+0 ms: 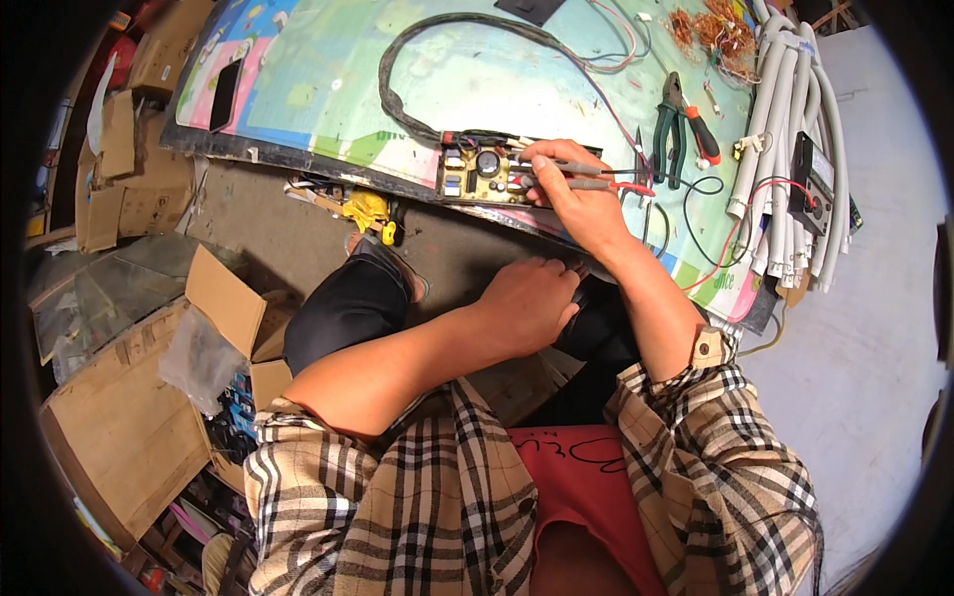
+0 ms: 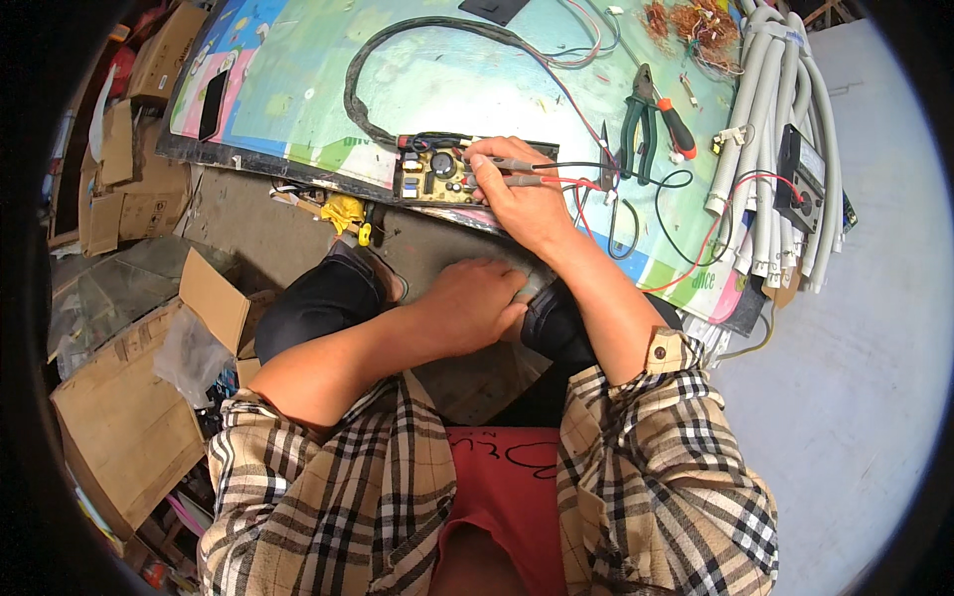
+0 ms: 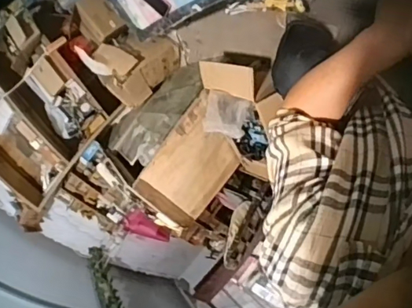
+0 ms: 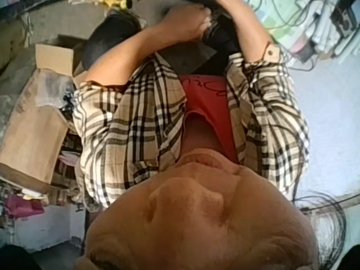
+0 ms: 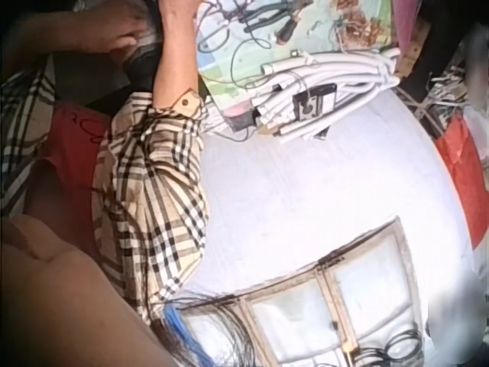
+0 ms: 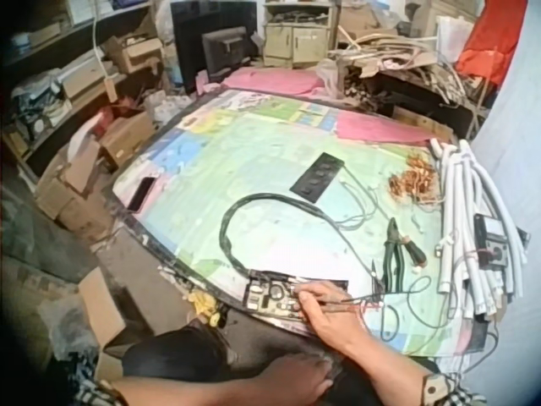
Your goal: The person uses a multimeter to test connections on a small electronic device, then places a black cover over it and secures it. The person handles wires, a multimeter, and the device casing during the process.
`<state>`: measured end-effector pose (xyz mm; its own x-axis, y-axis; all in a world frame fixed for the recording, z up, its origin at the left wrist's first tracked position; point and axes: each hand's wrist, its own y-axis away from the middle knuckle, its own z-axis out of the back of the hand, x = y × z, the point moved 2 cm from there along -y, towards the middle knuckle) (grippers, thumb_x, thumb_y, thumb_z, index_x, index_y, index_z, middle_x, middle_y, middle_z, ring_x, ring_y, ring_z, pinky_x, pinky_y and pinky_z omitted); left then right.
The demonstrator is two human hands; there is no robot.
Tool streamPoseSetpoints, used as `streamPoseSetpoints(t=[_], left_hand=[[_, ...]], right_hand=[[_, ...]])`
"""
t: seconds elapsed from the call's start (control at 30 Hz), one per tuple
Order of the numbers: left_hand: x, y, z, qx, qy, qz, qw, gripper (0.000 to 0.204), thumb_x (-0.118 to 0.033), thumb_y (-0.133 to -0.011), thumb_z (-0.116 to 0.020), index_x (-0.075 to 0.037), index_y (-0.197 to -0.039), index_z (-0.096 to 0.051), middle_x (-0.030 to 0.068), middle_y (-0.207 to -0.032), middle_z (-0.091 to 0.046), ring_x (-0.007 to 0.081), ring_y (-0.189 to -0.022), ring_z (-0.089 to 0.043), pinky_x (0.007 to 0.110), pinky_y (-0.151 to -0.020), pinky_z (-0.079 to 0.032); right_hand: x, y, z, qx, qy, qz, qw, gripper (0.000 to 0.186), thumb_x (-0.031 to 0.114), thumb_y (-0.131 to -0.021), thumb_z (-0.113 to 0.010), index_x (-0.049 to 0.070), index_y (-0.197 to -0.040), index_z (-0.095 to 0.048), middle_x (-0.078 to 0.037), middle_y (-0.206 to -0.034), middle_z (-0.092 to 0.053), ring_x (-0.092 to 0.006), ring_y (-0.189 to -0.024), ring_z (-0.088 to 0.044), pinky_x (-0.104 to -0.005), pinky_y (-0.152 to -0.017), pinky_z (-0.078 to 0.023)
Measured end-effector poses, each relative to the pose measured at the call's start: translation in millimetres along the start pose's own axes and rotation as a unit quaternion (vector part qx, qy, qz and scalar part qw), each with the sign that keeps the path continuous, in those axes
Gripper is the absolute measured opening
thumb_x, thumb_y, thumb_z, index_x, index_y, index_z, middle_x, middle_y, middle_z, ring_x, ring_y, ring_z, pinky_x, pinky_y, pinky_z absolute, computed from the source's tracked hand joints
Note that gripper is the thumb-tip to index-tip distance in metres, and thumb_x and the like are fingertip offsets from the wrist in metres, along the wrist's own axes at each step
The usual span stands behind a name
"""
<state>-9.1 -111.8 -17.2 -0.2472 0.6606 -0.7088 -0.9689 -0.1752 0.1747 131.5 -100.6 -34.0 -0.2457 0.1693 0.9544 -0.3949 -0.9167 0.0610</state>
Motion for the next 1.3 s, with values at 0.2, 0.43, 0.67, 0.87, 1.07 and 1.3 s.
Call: streamPoseSetpoints(t=[0.2,0.43,0.67,0.87,1.07,1.3], left_hand=[[3.0,0.0,-5.2,-0.008,-0.043,-0.025,0.999,0.024,-0.023,-0.084,-0.060,-0.002,-0.096,-0.058,0.0136,-0.090,-0.061,0.0303,-0.086,-0.060,0.041,-0.078,-0.048],[7.5,0.5,-7.2,0.016,-0.075,-0.038,0.996,0.022,-0.022,-0.083,-0.061,-0.003,-0.093,-0.058,0.0136,-0.090,-0.061,0.0308,-0.087,-0.060,0.041,-0.078,-0.047],[6.3,-1.3,-6.1,0.027,-0.096,-0.045,0.994,0.023,-0.021,-0.081,-0.063,-0.003,-0.094,-0.058,0.0129,-0.091,-0.061,0.0308,-0.088,-0.060,0.041,-0.078,-0.048],[7.7,-0.3,-5.0,0.033,-0.107,-0.042,0.993,0.023,-0.021,-0.080,-0.064,-0.003,-0.094,-0.057,0.0129,-0.092,-0.061,0.0308,-0.089,-0.060,0.041,-0.079,-0.048],[8.3,-0.1,-4.3,0.043,-0.099,-0.035,0.994,0.023,-0.022,-0.081,-0.063,-0.003,-0.093,-0.057,0.0138,-0.092,-0.061,0.0314,-0.089,-0.060,0.042,-0.079,-0.048],[11.9,0.6,-5.4,0.025,-0.095,-0.038,0.994,0.021,-0.020,-0.081,-0.060,-0.002,-0.091,-0.057,0.0152,-0.090,-0.060,0.0324,-0.088,-0.060,0.042,-0.078,-0.048]], right_hand=[[-1.8,-0.9,-10.1,-0.002,-0.076,-0.036,0.996,0.022,0.018,-0.095,-0.053,0.000,-0.100,-0.063,-0.009,-0.096,-0.058,-0.0132,-0.069,-0.065,-0.0248,-0.060,-0.053],[-3.2,-7.9,-16.2,-0.002,-0.069,-0.035,0.997,0.023,0.020,-0.096,-0.050,0.000,-0.099,-0.062,-0.009,-0.097,-0.056,-0.0147,-0.071,-0.066,-0.0263,-0.062,-0.054],[-8.0,-10.1,-17.5,-0.013,-0.064,-0.015,0.998,0.023,0.020,-0.096,-0.050,0.001,-0.096,-0.061,-0.009,-0.093,-0.057,-0.0127,-0.066,-0.064,-0.0273,-0.059,-0.050],[0.0,-9.8,-17.9,-0.013,-0.055,-0.009,0.998,0.023,0.020,-0.096,-0.051,0.001,-0.097,-0.062,-0.009,-0.092,-0.059,-0.0128,-0.069,-0.064,-0.0267,-0.059,-0.050],[0.5,-11.6,-25.4,0.004,-0.015,0.029,0.999,0.019,0.019,-0.091,-0.055,0.002,-0.095,-0.064,-0.011,-0.086,-0.063,-0.0209,-0.076,-0.064,-0.0322,-0.068,-0.050],[3.0,-17.8,-33.2,0.003,0.006,0.102,0.995,0.016,0.017,-0.088,-0.056,0.003,-0.093,-0.063,-0.013,-0.085,-0.064,-0.0278,-0.082,-0.063,-0.0352,-0.073,-0.049]])
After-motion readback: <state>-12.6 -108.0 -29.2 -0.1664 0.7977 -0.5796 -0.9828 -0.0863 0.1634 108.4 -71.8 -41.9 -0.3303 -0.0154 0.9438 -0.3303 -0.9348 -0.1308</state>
